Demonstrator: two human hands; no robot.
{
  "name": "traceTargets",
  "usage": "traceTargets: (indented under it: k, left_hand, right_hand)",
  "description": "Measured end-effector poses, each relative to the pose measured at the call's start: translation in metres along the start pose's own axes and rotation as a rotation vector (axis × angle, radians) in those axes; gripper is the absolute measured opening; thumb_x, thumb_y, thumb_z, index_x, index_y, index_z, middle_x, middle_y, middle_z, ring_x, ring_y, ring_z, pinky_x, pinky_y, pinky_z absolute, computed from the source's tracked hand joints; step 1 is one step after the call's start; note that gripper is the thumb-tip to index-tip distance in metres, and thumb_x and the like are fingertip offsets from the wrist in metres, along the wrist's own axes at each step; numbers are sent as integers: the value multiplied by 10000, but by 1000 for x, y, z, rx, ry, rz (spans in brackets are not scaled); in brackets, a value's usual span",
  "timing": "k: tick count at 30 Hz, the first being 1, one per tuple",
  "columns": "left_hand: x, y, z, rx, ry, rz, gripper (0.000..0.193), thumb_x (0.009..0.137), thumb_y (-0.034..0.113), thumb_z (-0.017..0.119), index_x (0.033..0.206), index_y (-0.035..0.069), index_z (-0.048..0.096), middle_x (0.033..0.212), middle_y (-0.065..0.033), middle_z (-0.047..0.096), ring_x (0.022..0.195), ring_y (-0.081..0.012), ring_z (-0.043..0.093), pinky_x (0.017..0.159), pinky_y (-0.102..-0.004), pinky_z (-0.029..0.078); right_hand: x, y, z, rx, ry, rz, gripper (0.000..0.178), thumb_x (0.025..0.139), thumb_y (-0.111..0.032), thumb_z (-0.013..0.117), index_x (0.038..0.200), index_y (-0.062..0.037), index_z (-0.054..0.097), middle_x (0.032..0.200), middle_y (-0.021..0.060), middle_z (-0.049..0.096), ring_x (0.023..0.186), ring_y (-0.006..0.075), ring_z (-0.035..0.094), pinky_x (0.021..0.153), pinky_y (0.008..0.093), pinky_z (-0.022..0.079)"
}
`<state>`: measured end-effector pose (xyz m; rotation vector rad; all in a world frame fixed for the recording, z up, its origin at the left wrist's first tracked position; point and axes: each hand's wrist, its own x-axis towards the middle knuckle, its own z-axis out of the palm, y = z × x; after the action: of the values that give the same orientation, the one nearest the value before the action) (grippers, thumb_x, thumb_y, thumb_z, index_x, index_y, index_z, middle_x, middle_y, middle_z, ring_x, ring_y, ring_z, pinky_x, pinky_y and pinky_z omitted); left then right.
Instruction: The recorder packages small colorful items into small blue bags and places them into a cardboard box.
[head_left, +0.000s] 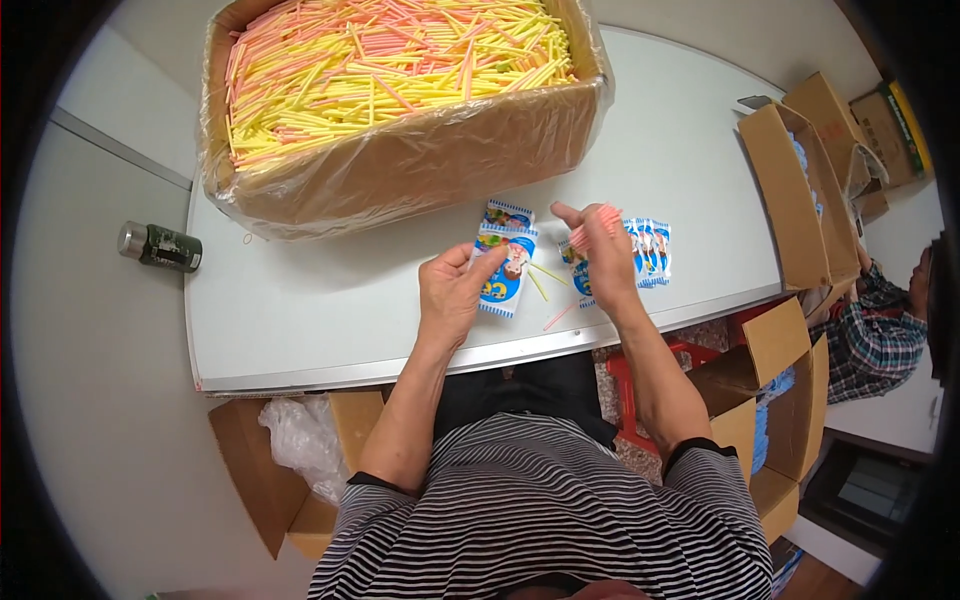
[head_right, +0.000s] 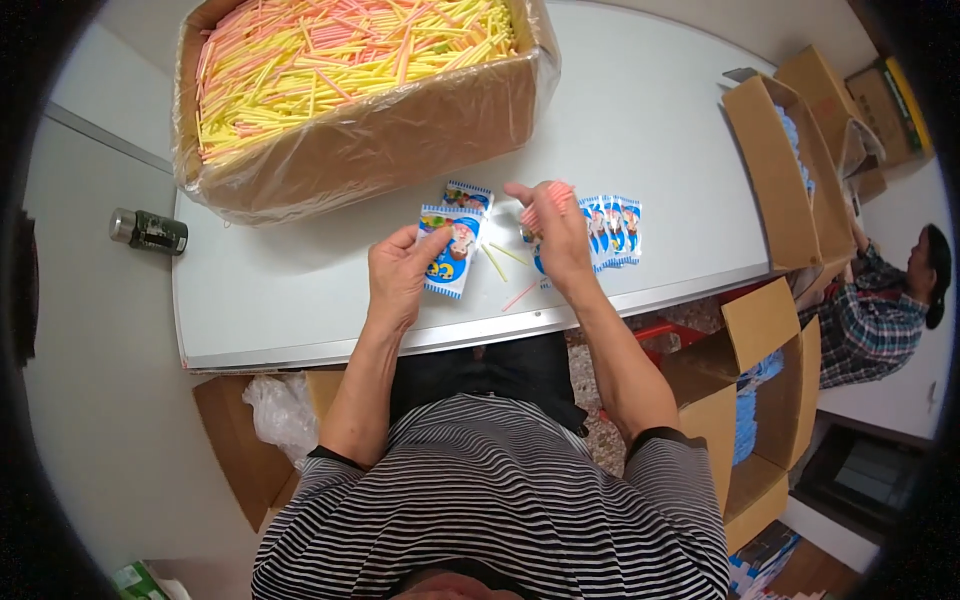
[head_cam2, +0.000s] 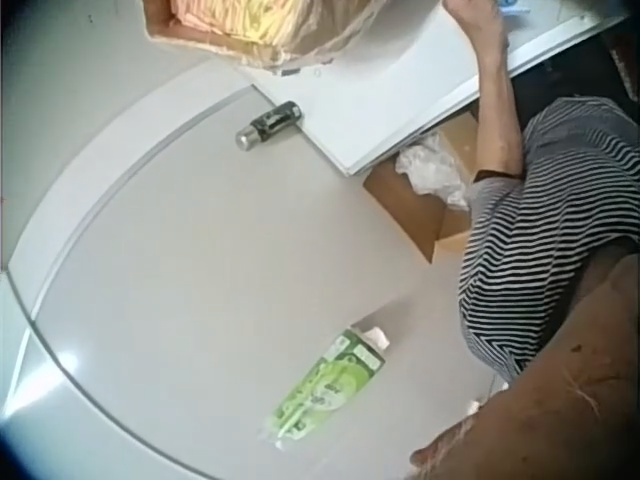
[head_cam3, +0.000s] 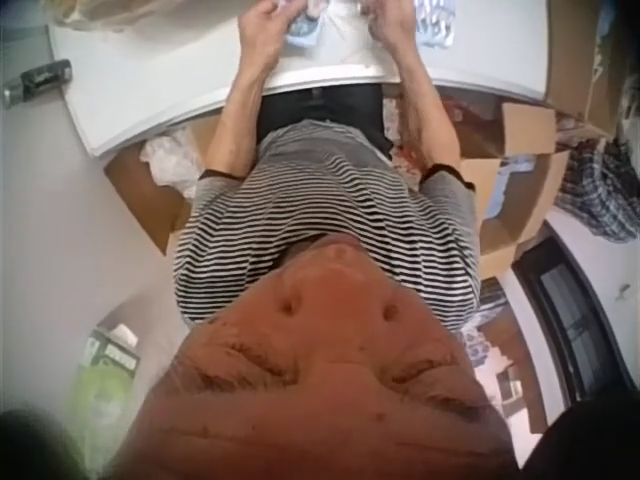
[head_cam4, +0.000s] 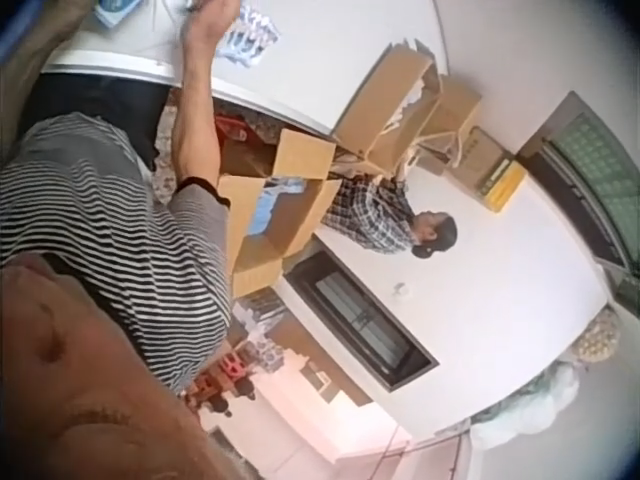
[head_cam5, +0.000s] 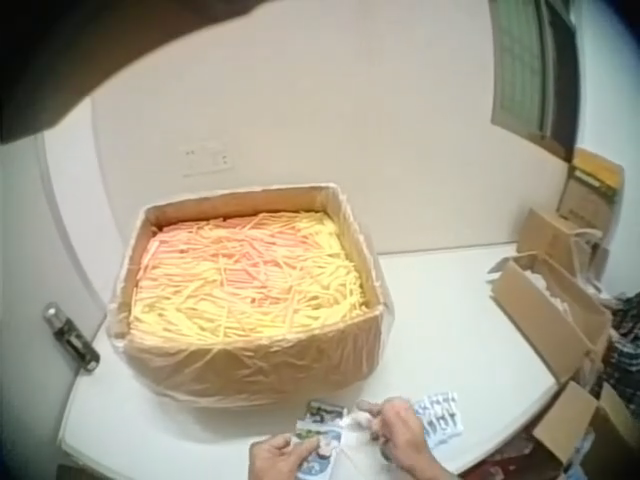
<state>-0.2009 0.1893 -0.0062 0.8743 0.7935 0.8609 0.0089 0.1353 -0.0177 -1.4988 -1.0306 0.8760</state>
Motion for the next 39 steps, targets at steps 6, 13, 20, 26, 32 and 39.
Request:
traceTargets:
  k: [6,13,20,26,32,39]
  left_hand:
    - [-8,-4,-2,273,-78,-11,194,949,149,692,970,-35,750,804,-20,727,701,-28,599,621,-204,477]
    - [-20,-8,7,395,-199,61,196,954,144,683,974,-37,754,780,0,712,699,-31,578,602,-211,464]
    - [-21,-10,12,324,-237,52,205,951,164,688,951,-30,756,765,-24,713,695,-39,588,607,-221,475]
    - [-22,-5,14,293,-234,54,206,950,166,693,978,-28,758,795,-31,729,716,-43,611,634,-216,497]
    - [-22,-13,14,233,-200,45,237,939,179,715,1053,-27,748,844,-34,738,761,-50,629,676,-219,517]
    - [-23,-17,17,180,-193,9,248,936,169,722,1078,-34,739,898,-50,746,803,-60,647,718,-227,529]
  right_hand:
    - [-1,-30,1,689,-37,-86,306,1092,-289,366,913,-60,460,1241,286,624,1302,289,534,1192,451,283]
    - [-6,-55,15,772,-153,-230,301,1102,-286,321,937,-63,437,1269,311,608,1353,328,493,1204,477,246]
    - [-18,-67,28,774,-156,-122,321,1098,-333,334,944,-71,438,1275,303,615,1348,330,500,1175,455,300]
    - [-24,-55,28,713,-229,5,288,1093,-295,359,984,-48,460,1273,289,623,1312,330,531,1141,449,349]
    - [-27,-40,25,482,-275,70,378,1094,-297,348,945,-14,549,1180,271,666,1256,319,574,1099,445,401]
    - [-19,-45,22,913,-450,130,418,1086,-278,341,1015,25,620,1170,236,666,1223,321,590,1075,444,432]
